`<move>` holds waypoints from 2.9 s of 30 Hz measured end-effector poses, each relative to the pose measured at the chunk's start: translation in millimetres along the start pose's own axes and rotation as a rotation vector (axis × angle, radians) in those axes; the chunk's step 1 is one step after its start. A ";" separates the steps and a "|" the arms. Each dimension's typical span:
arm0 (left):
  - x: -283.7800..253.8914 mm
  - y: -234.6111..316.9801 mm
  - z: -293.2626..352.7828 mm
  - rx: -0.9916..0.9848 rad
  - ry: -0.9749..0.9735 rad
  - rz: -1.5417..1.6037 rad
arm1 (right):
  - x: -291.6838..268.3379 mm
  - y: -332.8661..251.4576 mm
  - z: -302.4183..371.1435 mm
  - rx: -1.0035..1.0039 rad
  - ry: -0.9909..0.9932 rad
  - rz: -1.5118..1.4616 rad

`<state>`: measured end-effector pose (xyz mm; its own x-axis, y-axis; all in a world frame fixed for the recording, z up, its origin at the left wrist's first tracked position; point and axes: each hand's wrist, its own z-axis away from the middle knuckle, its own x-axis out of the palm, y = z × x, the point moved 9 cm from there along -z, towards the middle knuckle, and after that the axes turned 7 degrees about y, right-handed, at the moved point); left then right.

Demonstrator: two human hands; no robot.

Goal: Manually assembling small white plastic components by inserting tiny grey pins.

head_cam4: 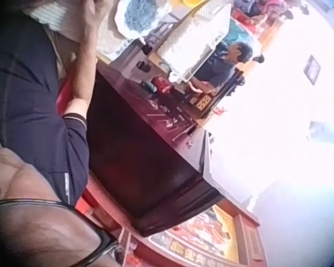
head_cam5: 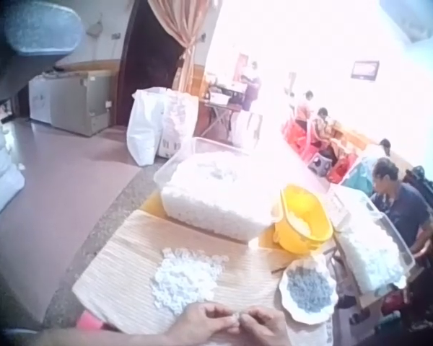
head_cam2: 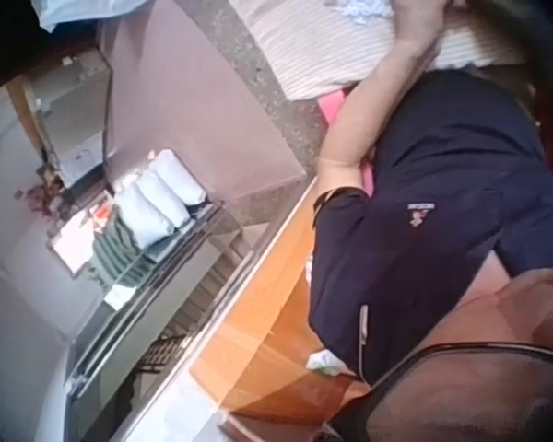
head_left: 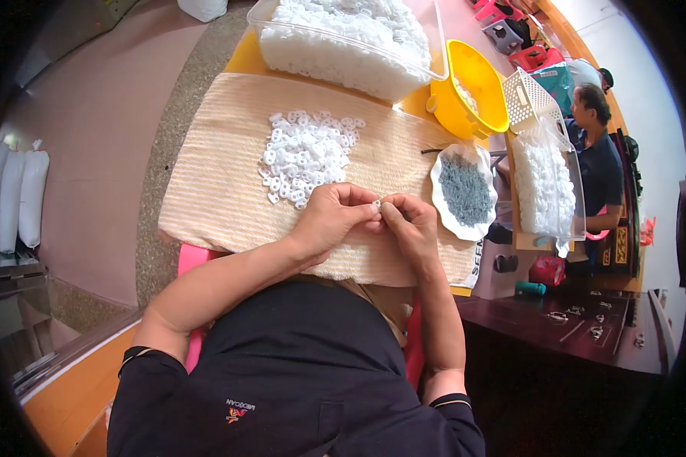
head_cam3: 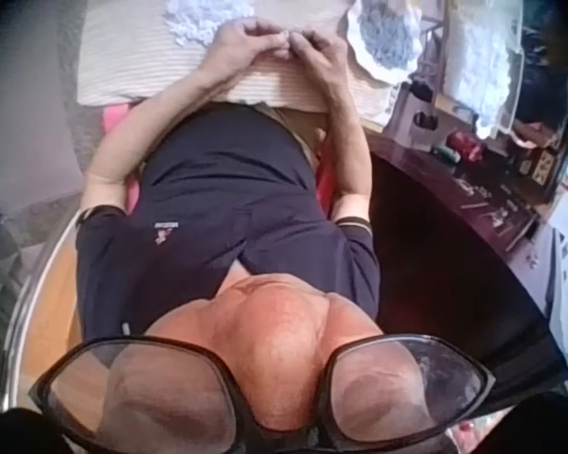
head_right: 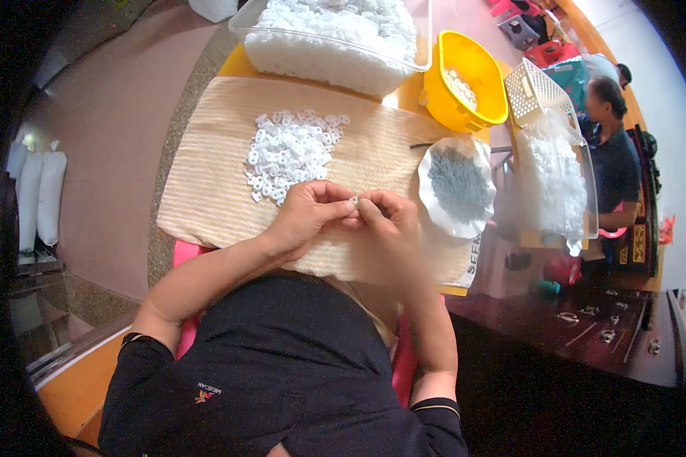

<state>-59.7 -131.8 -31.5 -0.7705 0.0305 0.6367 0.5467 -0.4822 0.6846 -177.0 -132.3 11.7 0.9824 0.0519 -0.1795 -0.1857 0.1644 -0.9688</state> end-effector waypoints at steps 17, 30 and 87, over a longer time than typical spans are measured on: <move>-2.6 -1.0 2.8 0.013 0.017 0.027 | 4.7 -8.8 0.2 -0.115 -0.053 0.191; 5.8 6.7 14.6 0.029 -0.030 0.101 | -3.5 -5.5 4.2 0.054 -0.010 -0.095; -51.6 8.3 54.1 -0.043 0.137 0.189 | 27.0 -18.5 -35.7 -0.284 0.037 0.582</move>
<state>2.3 -90.0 -39.5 -0.6948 -0.1819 0.6959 0.6732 -0.5051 0.5401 -146.2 -169.1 18.6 0.7240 0.0191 -0.6896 -0.6801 -0.1472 -0.7182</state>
